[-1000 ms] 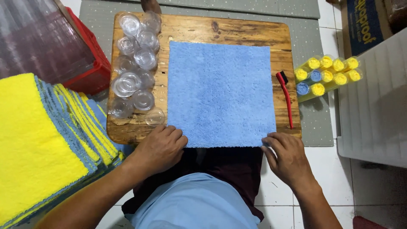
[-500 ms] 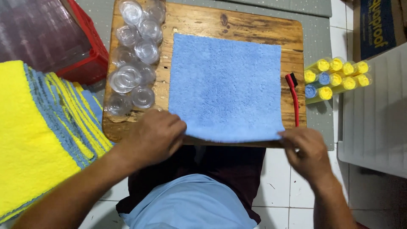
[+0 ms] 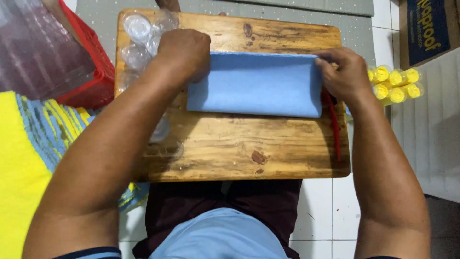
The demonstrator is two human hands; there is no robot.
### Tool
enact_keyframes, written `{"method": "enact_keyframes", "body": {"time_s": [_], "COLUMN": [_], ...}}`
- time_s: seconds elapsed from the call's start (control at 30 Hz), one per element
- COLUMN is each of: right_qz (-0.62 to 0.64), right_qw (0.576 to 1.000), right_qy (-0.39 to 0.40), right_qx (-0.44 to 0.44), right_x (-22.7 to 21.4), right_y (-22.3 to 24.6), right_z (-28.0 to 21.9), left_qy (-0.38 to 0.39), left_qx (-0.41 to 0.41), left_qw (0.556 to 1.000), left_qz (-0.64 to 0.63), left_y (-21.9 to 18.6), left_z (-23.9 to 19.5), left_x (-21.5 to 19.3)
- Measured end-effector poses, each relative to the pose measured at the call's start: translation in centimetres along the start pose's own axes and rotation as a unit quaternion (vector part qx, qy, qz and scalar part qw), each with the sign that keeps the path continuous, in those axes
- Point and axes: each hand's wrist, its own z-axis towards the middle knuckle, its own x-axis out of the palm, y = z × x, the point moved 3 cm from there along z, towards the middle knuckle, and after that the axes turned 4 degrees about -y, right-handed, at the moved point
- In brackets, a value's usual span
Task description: The person brushes a blue cloth on a wooden board using a red brush, then folds the cloth. They place the folded cloth into a clear plastic bag and roll it tightly inside the bag.
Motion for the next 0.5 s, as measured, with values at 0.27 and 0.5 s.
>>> {"method": "enact_keyframes", "body": {"time_s": [0.27,0.5], "right_qz": [-0.059,-0.045], "right_qw": [0.997,0.979], "right_qy": [0.059,0.125], "right_qx": [0.0,0.152], "right_x": [2.1,0.6], "right_y": [-0.9,2.3], "right_z": [3.1,1.2], "left_qy": [0.106,0.135], "left_qx": [-0.021,-0.003], "left_qw": [0.994,0.99], "left_qz": [-0.019,0.029], "left_y": [0.0,-1.4], "left_z": [1.4,2.2], "left_x": [-0.5,-1.0]}}
